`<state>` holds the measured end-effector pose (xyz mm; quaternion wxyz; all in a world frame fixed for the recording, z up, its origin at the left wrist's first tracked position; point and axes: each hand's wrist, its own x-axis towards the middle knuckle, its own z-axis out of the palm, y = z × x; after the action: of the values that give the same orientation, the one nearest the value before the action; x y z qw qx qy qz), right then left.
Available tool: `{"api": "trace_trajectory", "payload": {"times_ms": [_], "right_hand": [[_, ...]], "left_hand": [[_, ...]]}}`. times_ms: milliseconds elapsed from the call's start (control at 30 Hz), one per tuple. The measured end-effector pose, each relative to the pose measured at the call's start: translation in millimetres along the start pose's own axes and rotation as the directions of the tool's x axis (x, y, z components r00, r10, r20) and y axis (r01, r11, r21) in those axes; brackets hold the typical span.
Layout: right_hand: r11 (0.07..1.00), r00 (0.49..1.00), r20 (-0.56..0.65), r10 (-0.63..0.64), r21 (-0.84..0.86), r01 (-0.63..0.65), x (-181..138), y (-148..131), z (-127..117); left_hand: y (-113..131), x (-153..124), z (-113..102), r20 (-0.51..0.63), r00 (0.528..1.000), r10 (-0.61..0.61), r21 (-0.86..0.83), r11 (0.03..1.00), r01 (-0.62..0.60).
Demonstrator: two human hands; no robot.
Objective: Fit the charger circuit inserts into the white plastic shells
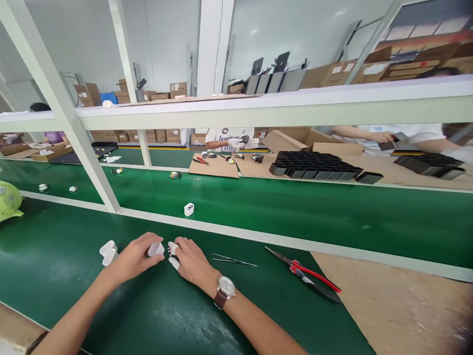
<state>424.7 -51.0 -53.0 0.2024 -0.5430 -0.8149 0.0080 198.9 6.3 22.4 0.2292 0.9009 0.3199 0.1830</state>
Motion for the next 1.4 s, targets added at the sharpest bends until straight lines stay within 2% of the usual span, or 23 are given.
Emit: {"api": "trace_trajectory", "payload": {"times_ms": [133, 300, 367, 500, 700, 767, 967, 1400], "right_hand": [[0.993, 0.994, -0.027, 0.106, 0.046, -0.105, -47, 4, -15], [0.986, 0.99, -0.109, 0.088, 0.15, -0.071, -70, 3, -24], [0.98, 0.987, -0.138, 0.077, 0.191, -0.05, -73, 4, -24], [0.967, 0.976, -0.201, 0.081, 0.253, -0.028, -74, 10, -18], [0.931, 0.924, -0.349, 0.153, 0.365, -0.016, -70, 3, -20], [0.923, 0.918, -0.374, 0.132, 0.384, 0.024, -69, -2, -25], [0.928, 0.913, -0.406, 0.038, 0.353, 0.118, -71, -7, -28], [0.927, 0.931, -0.365, 0.007, 0.351, 0.13, -75, 2, -20]], "left_hand": [[-7, -3, 26, 0.141, 0.99, 0.004, -0.027, 1.0, 0.0], [-6, 16, 50, 0.182, 0.983, 0.012, -0.099, 0.995, 0.006], [-7, 20, 56, 0.157, 0.988, 0.011, -0.122, 0.993, 0.008], [-16, 13, 63, 0.033, 0.999, 0.039, -0.185, 0.982, -0.033], [-21, 0, 73, 0.071, 0.997, -0.005, -0.312, 0.95, 0.027], [-18, 0, 78, 0.042, 0.999, 0.021, -0.292, 0.956, -0.008], [-11, -1, 86, -0.032, 0.987, 0.159, -0.183, 0.97, -0.163], [-6, -3, 84, -0.018, 0.981, 0.194, -0.146, 0.97, -0.195]]}}
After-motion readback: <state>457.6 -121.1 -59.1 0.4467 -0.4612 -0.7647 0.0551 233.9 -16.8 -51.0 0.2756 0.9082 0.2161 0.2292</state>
